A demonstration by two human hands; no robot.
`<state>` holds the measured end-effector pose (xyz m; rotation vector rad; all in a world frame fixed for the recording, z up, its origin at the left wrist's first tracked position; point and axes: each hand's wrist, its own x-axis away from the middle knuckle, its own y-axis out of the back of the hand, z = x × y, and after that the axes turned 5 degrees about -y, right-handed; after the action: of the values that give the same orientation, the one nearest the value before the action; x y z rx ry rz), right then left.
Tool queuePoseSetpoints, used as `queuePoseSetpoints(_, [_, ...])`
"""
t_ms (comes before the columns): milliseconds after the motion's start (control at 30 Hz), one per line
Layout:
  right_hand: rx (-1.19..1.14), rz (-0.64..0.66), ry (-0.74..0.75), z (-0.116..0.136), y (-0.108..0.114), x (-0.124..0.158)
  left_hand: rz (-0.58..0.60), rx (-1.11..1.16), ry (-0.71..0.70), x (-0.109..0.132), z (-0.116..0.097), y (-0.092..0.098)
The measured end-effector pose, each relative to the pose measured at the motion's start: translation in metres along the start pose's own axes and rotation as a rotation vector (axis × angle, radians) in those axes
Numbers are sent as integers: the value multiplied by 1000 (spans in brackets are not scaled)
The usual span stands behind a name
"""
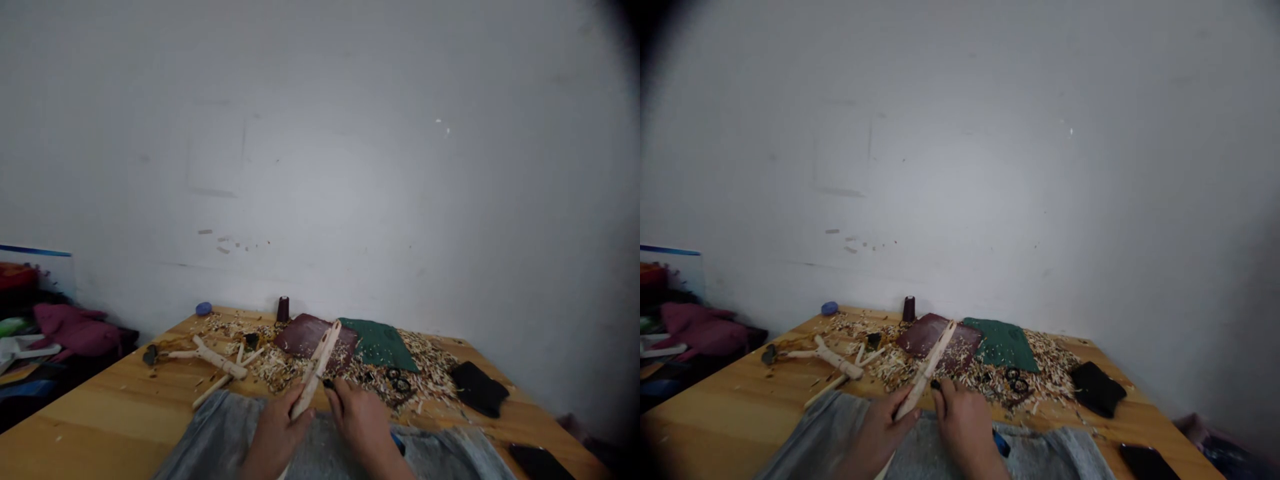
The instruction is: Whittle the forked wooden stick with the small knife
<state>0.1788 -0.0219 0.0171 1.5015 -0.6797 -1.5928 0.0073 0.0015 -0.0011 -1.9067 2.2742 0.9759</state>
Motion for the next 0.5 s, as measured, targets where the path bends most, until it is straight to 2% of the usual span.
queuePoseSetpoints(100, [19, -74, -89, -21, -1, -7, 64, 131, 62, 2, -1, -1])
queuePoseSetpoints(200, [41, -125, -128, -32, -4, -10, 167, 415, 212, 4, 4, -6])
queuePoseSetpoints(333, [49, -129, -64, -22, -6, -7, 235, 666, 290, 5, 16, -15])
queuePoseSetpoints(400, [69, -109, -30, -14, -8, -4, 257, 704, 337, 6, 19, -18])
queuePoseSetpoints(500, [110, -86, -18, -6, -9, -1, 219, 697, 409, 7, 20, -20])
